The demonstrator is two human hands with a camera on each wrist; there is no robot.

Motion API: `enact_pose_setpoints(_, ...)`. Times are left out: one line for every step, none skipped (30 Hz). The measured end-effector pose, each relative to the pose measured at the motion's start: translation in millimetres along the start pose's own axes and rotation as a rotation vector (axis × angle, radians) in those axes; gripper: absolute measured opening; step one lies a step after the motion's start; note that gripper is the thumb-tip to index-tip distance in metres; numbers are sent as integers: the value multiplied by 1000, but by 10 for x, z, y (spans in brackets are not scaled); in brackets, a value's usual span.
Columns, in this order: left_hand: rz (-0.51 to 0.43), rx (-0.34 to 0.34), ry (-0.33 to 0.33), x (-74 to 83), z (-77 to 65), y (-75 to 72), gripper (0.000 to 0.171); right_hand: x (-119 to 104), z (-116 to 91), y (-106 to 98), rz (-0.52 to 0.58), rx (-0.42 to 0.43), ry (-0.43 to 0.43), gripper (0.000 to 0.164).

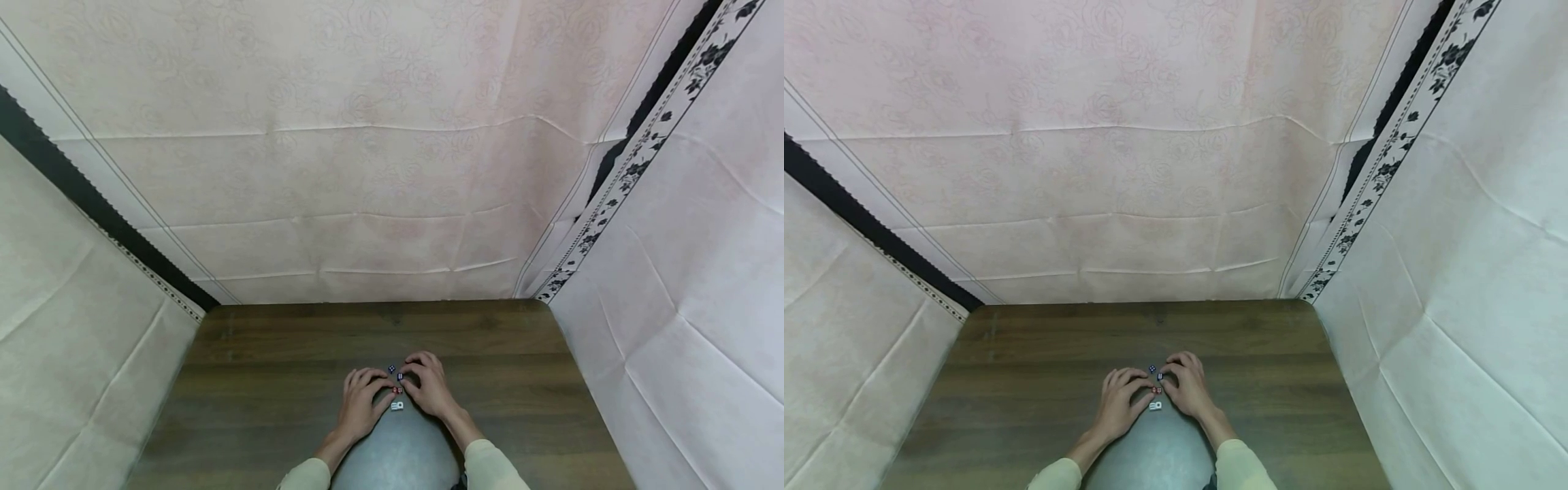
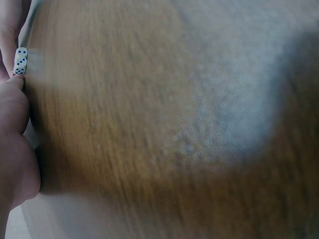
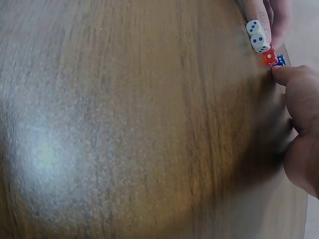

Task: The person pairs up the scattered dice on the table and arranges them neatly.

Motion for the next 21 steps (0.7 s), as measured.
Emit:
enact_pose_setpoints(-2, 0, 0, 1, 3, -2, 16, -2, -2, -2, -3, 11, -9, 16)
enact_pose_setpoints(-4, -2, -2, 3, 5, -3, 16, -3, -5, -3, -6, 23, -17, 16)
enact_pose_setpoints(-4, -4, -3, 3, 7, -4, 16, -2, -7, -4, -7, 30, -21, 16)
enact_pose_setpoints(-4, -5, -3, 3, 9, -4, 16, 1, -10, -4, -6, 36, -24, 16)
enact_pose_setpoints(-6, -7, -4, 2, 9, -3, 16, 5, -11, -2, -3, 37, -23, 16)
enact_pose_setpoints(-5, -9, -5, 2, 9, -3, 16, 11, -12, 0, 4, 35, -21, 16)
enact_pose_setpoints(-5, -9, -5, 1, 9, -2, 16, 17, -13, 1, 12, 30, -17, 16)
enact_pose_setpoints(-4, -11, -6, 0, 8, -1, 16, 24, -13, 4, 21, 22, -10, 16)
enact_pose_setpoints(-3, -10, -5, -1, 7, -1, 16, 30, -12, 6, 32, 13, -3, 16)
enact_pose_setpoints(-4, -9, -4, -2, 7, -1, 16, 33, -13, 7, 38, 9, 0, 16)
enact_pose_setpoints(-7, -9, -4, -4, 6, -2, 16, 35, -14, 8, 41, 5, 3, 16)
enact_pose_setpoints(-14, -9, -2, -6, 6, -4, 16, 35, -16, 8, 43, 4, 2, 16)
enact_pose_setpoints(-22, -10, -2, -9, 4, -5, 16, 34, -18, 8, 42, 5, 2, 16)
enact_pose_setpoints(-32, -12, -2, -13, 3, -7, 17, 31, -22, 7, 40, 9, -1, 16)
enact_pose_setpoints(-42, -13, 0, -16, 2, -11, 17, 27, -25, 5, 32, 18, -8, 16)
enact_pose_setpoints(-53, -18, 1, -21, 0, -16, 18, 24, -29, 5, 27, 25, -13, 16)
enact_pose_setpoints(-64, -18, 6, -25, -3, -22, 18, 20, -32, 4, 24, 30, -18, 16)
enact_pose_setpoints(-74, -18, 10, -29, -6, -30, 19, 18, -35, 3, 22, 36, -22, 16)
enact_pose_setpoints(-81, -14, 17, -33, -10, -38, 18, 15, -38, 3, 17, 45, -28, 16)
enact_pose_setpoints(-94, -7, 24, -39, -15, -49, 18, 12, -39, 3, 16, 49, -31, 16)
enact_pose_setpoints(-109, 3, 31, -44, -19, -61, 17, 12, -40, 5, 16, 52, -33, 16)
Point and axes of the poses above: each hand's wrist, its own z-axis towards the middle knuckle, its own y-axis out of the palm, x = y × z, the point moved 5 cm from there along z, towards the middle knuckle, and after that the axes turned 12 degrees about y, right-handed, at the moved point
